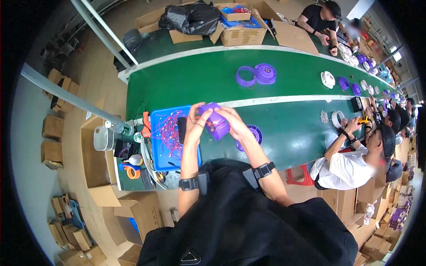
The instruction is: The person assembles small electronic devices by hand at a green assembly table. They pick up purple and white plastic components, insert wires, and fit the parts together. The person also moves finished units to a cardboard box and handles a large box of blue items.
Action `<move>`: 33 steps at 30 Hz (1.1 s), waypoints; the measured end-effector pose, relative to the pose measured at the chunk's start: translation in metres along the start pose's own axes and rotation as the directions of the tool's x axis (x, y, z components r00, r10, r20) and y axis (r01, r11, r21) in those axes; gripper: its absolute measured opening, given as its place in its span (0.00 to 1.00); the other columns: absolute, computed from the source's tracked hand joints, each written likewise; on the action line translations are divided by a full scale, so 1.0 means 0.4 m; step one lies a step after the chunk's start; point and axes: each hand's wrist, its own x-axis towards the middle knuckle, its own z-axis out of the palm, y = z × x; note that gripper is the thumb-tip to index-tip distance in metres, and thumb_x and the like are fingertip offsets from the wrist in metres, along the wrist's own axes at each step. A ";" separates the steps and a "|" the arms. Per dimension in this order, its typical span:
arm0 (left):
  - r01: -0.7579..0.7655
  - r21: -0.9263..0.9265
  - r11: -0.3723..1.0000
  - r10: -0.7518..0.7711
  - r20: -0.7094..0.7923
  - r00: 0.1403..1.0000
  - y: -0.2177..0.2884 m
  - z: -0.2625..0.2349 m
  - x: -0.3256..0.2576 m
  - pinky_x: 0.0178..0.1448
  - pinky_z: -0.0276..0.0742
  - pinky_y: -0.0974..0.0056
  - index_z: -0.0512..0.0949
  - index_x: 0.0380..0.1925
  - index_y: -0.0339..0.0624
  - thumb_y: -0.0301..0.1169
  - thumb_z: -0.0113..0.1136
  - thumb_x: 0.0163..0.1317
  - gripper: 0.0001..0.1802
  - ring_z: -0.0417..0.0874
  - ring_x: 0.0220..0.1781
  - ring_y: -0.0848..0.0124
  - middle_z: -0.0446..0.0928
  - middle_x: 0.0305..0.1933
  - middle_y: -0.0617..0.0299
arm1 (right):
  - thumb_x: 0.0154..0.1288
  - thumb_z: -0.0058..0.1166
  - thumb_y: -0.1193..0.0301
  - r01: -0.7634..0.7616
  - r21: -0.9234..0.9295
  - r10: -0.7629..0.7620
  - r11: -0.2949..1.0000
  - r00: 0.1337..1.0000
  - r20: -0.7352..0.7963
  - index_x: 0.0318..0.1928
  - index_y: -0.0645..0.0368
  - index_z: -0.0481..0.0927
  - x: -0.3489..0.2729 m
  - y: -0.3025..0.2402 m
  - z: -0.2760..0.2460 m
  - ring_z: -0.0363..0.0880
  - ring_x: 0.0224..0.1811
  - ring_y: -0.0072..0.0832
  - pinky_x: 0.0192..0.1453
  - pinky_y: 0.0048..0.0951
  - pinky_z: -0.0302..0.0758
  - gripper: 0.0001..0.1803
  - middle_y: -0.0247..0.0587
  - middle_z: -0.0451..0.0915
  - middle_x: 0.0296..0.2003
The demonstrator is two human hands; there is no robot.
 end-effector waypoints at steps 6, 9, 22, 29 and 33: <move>0.034 -0.013 0.999 -0.034 0.024 0.999 -0.039 0.009 -0.012 0.37 0.74 0.68 0.75 0.40 0.41 0.36 0.63 0.58 0.14 0.76 0.36 0.74 0.75 0.40 0.61 | 0.63 0.47 0.68 -0.029 -0.136 0.053 0.990 0.982 0.179 0.44 0.70 0.78 -0.029 -0.043 -0.062 0.82 0.29 0.28 0.34 0.26 0.80 0.16 0.48 0.83 0.34; 0.160 -0.025 0.987 -0.157 0.086 0.984 -0.068 0.025 -0.013 0.43 0.76 0.60 0.77 0.39 0.44 0.35 0.59 0.60 0.09 0.76 0.44 0.71 0.75 0.44 0.61 | 0.60 0.46 0.70 -0.021 -0.240 0.071 0.971 0.977 0.203 0.43 0.71 0.78 -0.060 -0.047 -0.119 0.82 0.29 0.27 0.34 0.25 0.80 0.17 0.49 0.83 0.33; 0.501 -0.260 0.825 -0.358 0.445 0.821 -0.076 0.092 -0.036 0.57 0.68 0.37 0.58 0.63 0.44 0.62 0.44 0.59 0.41 0.68 0.62 0.49 0.64 0.62 0.49 | 0.59 0.53 0.66 0.128 -0.187 -0.096 0.974 0.981 0.169 0.48 0.70 0.77 -0.103 -0.090 -0.174 0.79 0.37 0.24 0.44 0.23 0.75 0.21 0.45 0.82 0.37; 0.165 -0.041 0.985 -0.147 0.288 0.946 -0.065 0.099 -0.039 0.55 0.74 0.51 0.61 0.62 0.42 0.47 0.51 0.65 0.31 0.74 0.55 0.56 0.66 0.60 0.50 | 0.67 0.50 0.65 0.035 -0.303 0.047 0.952 0.965 0.258 0.47 0.67 0.77 -0.104 -0.107 -0.166 0.81 0.34 0.25 0.40 0.24 0.76 0.17 0.42 0.82 0.36; -0.102 0.158 0.982 0.059 0.256 0.965 -0.098 0.078 -0.044 0.55 0.74 0.58 0.63 0.60 0.39 0.39 0.58 0.62 0.29 0.74 0.56 0.63 0.69 0.57 0.53 | 0.69 0.46 0.63 0.034 -0.315 0.081 0.948 0.935 0.346 0.51 0.68 0.74 -0.111 -0.112 -0.149 0.82 0.31 0.29 0.38 0.26 0.79 0.20 0.47 0.82 0.35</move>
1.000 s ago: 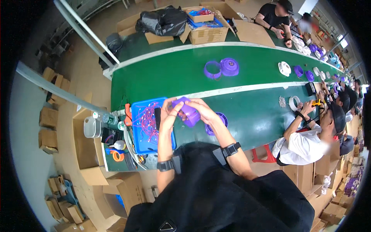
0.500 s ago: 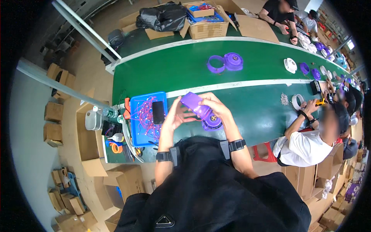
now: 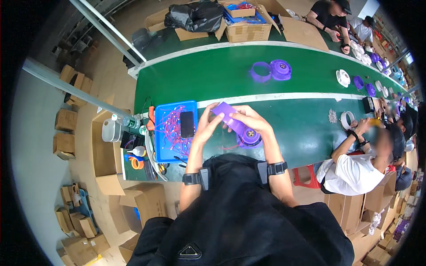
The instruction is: The person assembles small electronic devices by hand at a green assembly table. They pick up purple and white plastic components, insert wires, and fit the parts together. The person also moves finished units to a cardboard box and handles a large box of blue items.
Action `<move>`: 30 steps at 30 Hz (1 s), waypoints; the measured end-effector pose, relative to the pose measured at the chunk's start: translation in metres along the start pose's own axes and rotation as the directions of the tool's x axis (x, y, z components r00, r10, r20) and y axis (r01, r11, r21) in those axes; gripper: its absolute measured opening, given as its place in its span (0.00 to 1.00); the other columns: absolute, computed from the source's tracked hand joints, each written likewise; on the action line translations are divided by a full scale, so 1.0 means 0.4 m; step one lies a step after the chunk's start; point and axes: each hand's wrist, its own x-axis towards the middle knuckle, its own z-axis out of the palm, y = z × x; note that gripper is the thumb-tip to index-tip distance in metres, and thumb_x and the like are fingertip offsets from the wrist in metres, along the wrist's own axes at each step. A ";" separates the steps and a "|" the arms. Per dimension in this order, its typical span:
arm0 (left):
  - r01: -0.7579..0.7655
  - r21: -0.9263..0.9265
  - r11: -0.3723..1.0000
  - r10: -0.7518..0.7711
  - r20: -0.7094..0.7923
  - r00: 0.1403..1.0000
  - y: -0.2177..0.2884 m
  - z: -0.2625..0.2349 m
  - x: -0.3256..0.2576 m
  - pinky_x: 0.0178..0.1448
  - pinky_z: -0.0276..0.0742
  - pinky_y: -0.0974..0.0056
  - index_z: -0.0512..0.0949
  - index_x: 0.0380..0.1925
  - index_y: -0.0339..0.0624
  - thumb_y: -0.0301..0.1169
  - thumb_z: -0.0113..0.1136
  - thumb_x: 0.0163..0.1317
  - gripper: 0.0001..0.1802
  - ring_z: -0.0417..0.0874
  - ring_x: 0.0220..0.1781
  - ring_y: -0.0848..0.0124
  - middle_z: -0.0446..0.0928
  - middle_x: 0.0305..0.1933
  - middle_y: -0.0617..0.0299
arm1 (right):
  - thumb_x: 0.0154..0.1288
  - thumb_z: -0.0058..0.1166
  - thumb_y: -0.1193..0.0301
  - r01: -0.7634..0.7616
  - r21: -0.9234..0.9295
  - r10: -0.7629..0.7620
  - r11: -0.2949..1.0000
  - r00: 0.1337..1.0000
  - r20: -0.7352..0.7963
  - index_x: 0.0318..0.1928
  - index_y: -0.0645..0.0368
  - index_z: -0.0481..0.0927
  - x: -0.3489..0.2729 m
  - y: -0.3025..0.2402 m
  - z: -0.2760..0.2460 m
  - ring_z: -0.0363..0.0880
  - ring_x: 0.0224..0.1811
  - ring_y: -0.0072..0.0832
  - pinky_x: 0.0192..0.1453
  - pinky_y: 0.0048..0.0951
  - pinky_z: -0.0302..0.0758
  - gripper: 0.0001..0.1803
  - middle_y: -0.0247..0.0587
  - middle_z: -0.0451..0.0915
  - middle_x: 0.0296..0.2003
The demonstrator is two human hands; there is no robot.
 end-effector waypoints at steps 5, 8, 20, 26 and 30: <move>-0.168 0.146 0.975 0.175 -0.037 0.984 0.016 0.033 -0.007 0.54 0.75 0.60 0.69 0.57 0.42 0.33 0.62 0.58 0.26 0.73 0.58 0.64 0.71 0.57 0.54 | 0.71 0.43 0.59 -0.111 0.168 0.133 0.980 0.983 -0.127 0.46 0.68 0.75 -0.003 -0.002 0.007 0.81 0.22 0.30 0.26 0.25 0.78 0.21 0.48 0.82 0.28; -0.201 0.138 0.970 0.192 0.078 0.978 0.030 0.027 -0.004 0.54 0.75 0.60 0.74 0.53 0.41 0.32 0.59 0.60 0.20 0.73 0.58 0.64 0.72 0.57 0.56 | 0.71 0.43 0.58 -0.185 0.129 0.202 0.974 0.969 -0.139 0.42 0.67 0.75 -0.005 -0.015 0.014 0.80 0.18 0.31 0.21 0.25 0.77 0.21 0.48 0.81 0.25; 0.268 -0.021 0.963 -0.269 -0.021 0.963 -0.050 -0.022 0.010 0.56 0.68 0.64 0.75 0.50 0.39 0.33 0.44 0.67 0.17 0.75 0.51 0.70 0.78 0.47 0.57 | 0.72 0.42 0.59 -0.252 -0.272 0.266 0.929 0.964 0.014 0.38 0.66 0.76 0.015 -0.021 0.044 0.81 0.22 0.27 0.25 0.26 0.77 0.20 0.44 0.81 0.24; 0.081 0.131 0.988 -0.091 0.071 0.993 0.008 -0.005 -0.015 0.63 0.64 0.65 0.66 0.60 0.40 0.47 0.50 0.66 0.28 0.70 0.59 0.67 0.72 0.56 0.56 | 0.71 0.42 0.57 -0.240 -0.177 0.227 0.955 0.970 -0.090 0.35 0.64 0.77 0.013 -0.011 0.033 0.78 0.18 0.24 0.21 0.23 0.74 0.22 0.42 0.79 0.20; 0.168 -0.030 0.985 -0.168 0.010 0.986 -0.024 -0.026 -0.007 0.52 0.71 0.66 0.74 0.53 0.43 0.43 0.47 0.68 0.21 0.75 0.49 0.73 0.76 0.47 0.64 | 0.70 0.46 0.58 -0.217 -0.282 0.209 0.935 0.976 -0.059 0.31 0.63 0.77 0.014 -0.016 0.041 0.75 0.14 0.22 0.17 0.22 0.71 0.20 0.39 0.77 0.17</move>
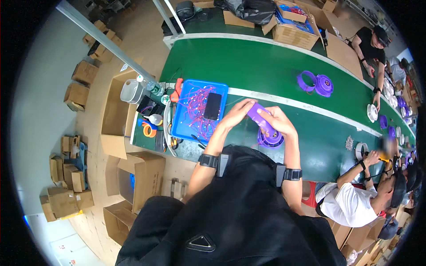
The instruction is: The person assembles small electronic devices by hand at a green assembly table. They pick up purple and white plastic components, insert wires, and fit the parts together. The person also moves finished units to a cardboard box and handles a large box of blue items.
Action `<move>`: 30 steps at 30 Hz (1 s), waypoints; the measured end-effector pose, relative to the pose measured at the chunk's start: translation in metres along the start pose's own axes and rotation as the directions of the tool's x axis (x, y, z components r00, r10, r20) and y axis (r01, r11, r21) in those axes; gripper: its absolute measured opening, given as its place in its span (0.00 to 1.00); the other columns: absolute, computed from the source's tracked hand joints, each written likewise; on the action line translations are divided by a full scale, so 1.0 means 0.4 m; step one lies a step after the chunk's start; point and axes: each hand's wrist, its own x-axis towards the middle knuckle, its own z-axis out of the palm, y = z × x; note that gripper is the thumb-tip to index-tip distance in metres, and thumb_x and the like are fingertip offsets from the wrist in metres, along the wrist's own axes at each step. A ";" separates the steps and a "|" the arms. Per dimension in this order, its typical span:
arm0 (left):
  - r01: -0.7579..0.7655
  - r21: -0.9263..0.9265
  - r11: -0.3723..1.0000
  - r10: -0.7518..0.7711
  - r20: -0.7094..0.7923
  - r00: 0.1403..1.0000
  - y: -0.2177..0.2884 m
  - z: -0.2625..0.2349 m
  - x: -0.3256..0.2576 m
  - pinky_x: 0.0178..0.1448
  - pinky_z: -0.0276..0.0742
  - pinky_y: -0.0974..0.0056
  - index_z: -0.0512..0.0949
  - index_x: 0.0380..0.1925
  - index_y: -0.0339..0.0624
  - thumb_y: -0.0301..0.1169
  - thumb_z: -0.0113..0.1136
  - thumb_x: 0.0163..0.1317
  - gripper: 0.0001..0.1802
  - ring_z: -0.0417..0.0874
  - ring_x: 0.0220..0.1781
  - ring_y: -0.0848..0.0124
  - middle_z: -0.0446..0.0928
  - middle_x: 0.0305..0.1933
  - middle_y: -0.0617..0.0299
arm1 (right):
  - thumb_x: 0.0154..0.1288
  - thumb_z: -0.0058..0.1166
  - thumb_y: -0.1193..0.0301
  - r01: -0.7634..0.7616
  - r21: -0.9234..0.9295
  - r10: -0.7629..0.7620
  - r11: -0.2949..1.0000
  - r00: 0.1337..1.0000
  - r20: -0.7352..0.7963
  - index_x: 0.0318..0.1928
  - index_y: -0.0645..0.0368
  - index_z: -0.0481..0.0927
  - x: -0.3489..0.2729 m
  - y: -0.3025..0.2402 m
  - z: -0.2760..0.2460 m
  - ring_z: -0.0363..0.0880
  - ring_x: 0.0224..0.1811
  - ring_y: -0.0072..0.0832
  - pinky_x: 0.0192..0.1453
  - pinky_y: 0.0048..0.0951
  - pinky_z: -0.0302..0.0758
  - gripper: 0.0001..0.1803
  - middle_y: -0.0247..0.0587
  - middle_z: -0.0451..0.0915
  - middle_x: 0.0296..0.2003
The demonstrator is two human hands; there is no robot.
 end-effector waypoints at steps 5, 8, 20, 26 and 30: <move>0.090 -0.143 0.986 -0.086 0.030 0.996 -0.021 -0.009 0.009 0.56 0.70 0.62 0.75 0.52 0.48 0.45 0.42 0.67 0.21 0.73 0.55 0.71 0.74 0.53 0.65 | 0.68 0.49 0.59 0.043 0.111 -0.041 0.993 0.999 -0.020 0.30 0.63 0.77 -0.006 0.013 -0.012 0.74 0.13 0.20 0.14 0.20 0.69 0.19 0.38 0.76 0.16; 0.148 -0.370 0.917 -0.113 0.116 0.987 -0.028 -0.007 0.004 0.57 0.69 0.63 0.73 0.53 0.46 0.47 0.46 0.67 0.22 0.71 0.57 0.71 0.72 0.56 0.62 | 0.68 0.50 0.59 0.040 0.273 -0.026 0.961 0.998 -0.058 0.30 0.62 0.77 -0.013 0.010 -0.004 0.72 0.12 0.18 0.13 0.19 0.68 0.18 0.35 0.76 0.15; 0.005 0.250 0.968 -0.049 0.169 0.984 -0.095 -0.054 0.044 0.42 0.74 0.70 0.81 0.36 0.37 0.31 0.62 0.59 0.09 0.79 0.37 0.76 0.81 0.35 0.63 | 0.59 0.53 0.63 -0.188 -0.159 0.003 0.969 0.654 -0.756 0.41 0.65 0.79 0.029 0.349 -0.182 0.82 0.31 0.27 0.38 0.27 0.77 0.18 0.46 0.82 0.32; 0.000 0.658 0.753 -0.072 0.082 0.994 -0.113 -0.133 0.102 0.47 0.78 0.64 0.82 0.37 0.39 0.28 0.66 0.51 0.12 0.83 0.42 0.67 0.83 0.37 0.54 | 0.52 0.55 0.64 -0.633 -0.026 0.546 0.774 0.688 -0.478 0.56 0.64 0.70 -0.113 0.491 -0.212 0.83 0.31 0.36 0.32 0.34 0.82 0.30 0.52 0.81 0.37; -0.070 0.821 0.567 0.037 0.059 0.998 -0.125 -0.145 0.227 0.49 0.78 0.58 0.84 0.36 0.45 0.29 0.65 0.49 0.12 0.83 0.41 0.59 0.83 0.38 0.53 | 0.59 0.52 0.69 -0.519 0.177 0.548 0.836 0.781 -0.300 0.62 0.64 0.55 -0.143 0.580 -0.186 0.83 0.28 0.43 0.28 0.42 0.82 0.33 0.58 0.80 0.36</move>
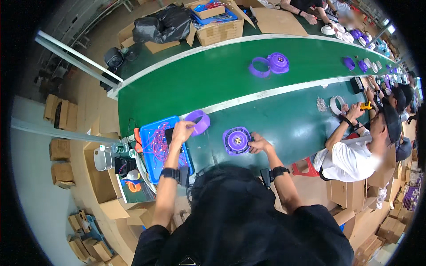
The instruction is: The person assembles small electronic devices by hand at a green assembly table. They pick up purple and white plastic components, insert wires, and fit the parts together. The person also moves finished units to a cardboard box and handles a large box of blue items.
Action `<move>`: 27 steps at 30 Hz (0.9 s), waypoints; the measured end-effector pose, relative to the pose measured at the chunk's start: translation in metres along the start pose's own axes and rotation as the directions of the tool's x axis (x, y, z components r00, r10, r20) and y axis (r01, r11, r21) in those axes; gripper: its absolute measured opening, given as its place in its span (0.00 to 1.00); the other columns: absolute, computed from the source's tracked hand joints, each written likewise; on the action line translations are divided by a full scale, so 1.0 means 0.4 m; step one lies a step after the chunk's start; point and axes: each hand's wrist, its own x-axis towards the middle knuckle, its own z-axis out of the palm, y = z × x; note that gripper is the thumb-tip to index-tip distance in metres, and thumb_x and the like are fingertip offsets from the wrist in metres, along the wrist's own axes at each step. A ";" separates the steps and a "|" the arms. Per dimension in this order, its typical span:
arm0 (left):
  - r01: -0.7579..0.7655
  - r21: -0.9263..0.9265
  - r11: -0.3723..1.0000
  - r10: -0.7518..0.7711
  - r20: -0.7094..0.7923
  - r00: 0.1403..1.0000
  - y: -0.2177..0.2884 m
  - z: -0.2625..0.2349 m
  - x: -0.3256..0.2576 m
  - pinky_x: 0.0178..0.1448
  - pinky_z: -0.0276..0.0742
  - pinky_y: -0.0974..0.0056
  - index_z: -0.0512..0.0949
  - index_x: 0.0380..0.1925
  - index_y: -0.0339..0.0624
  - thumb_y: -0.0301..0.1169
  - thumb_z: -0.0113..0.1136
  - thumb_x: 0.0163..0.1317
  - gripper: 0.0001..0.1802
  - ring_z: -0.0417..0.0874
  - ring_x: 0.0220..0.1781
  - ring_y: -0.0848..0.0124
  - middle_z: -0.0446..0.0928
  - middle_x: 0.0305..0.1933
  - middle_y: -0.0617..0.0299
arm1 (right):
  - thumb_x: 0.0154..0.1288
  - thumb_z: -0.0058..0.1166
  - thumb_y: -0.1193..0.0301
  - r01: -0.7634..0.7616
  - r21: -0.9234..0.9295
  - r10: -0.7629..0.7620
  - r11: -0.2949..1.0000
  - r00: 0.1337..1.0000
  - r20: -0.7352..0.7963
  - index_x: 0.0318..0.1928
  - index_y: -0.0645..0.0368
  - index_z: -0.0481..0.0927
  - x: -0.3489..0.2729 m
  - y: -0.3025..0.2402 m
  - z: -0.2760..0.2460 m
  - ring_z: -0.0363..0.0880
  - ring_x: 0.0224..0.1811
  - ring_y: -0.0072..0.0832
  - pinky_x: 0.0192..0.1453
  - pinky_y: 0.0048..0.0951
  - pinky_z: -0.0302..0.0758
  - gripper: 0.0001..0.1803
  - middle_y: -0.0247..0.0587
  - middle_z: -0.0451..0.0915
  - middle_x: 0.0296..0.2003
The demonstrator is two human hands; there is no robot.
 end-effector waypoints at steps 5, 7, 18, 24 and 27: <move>0.097 0.200 0.975 -0.058 -0.193 0.980 -0.024 0.014 0.192 0.56 0.73 0.54 0.82 0.41 0.46 0.29 0.62 0.49 0.16 0.78 0.50 0.54 0.80 0.45 0.52 | 0.62 0.43 0.78 0.059 0.163 -0.044 0.985 0.995 -0.091 0.62 0.61 0.48 0.032 -0.002 0.023 0.83 0.25 0.46 0.27 0.40 0.84 0.30 0.64 0.77 0.29; 0.150 0.138 0.979 -0.097 -0.335 0.937 -0.098 0.024 0.223 0.59 0.71 0.54 0.80 0.45 0.48 0.30 0.63 0.49 0.19 0.75 0.53 0.53 0.78 0.48 0.51 | 0.61 0.44 0.77 0.110 0.275 -0.080 0.955 0.990 -0.119 0.60 0.64 0.51 0.050 -0.024 0.030 0.82 0.22 0.43 0.24 0.39 0.83 0.28 0.59 0.77 0.26; 0.233 -0.239 0.943 -0.289 -0.240 0.927 -0.275 0.039 -0.074 0.50 0.77 0.64 0.79 0.41 0.37 0.24 0.59 0.53 0.13 0.83 0.42 0.67 0.82 0.39 0.56 | 0.64 0.42 0.74 0.374 0.368 -0.268 0.851 0.913 -0.308 0.67 0.59 0.53 0.255 -0.281 0.051 0.80 0.43 0.34 0.43 0.32 0.80 0.30 0.50 0.78 0.42; 0.278 -0.402 0.872 -0.459 -0.477 0.750 -0.348 0.123 -0.260 0.36 0.77 0.63 0.77 0.36 0.37 0.25 0.60 0.52 0.10 0.81 0.30 0.68 0.79 0.27 0.55 | 0.65 0.40 0.73 0.384 0.199 -0.377 0.902 0.923 -0.073 0.56 0.62 0.69 0.214 -0.052 0.045 0.81 0.38 0.31 0.38 0.28 0.79 0.19 0.48 0.80 0.39; 0.309 -0.382 0.871 -0.484 -0.555 0.677 -0.332 0.151 -0.272 0.29 0.74 0.65 0.75 0.34 0.38 0.25 0.59 0.54 0.07 0.77 0.22 0.72 0.76 0.21 0.61 | 0.67 0.36 0.73 0.292 0.446 -0.264 0.846 0.956 -0.126 0.53 0.62 0.71 0.104 0.043 0.039 0.82 0.32 0.31 0.35 0.27 0.79 0.17 0.48 0.81 0.36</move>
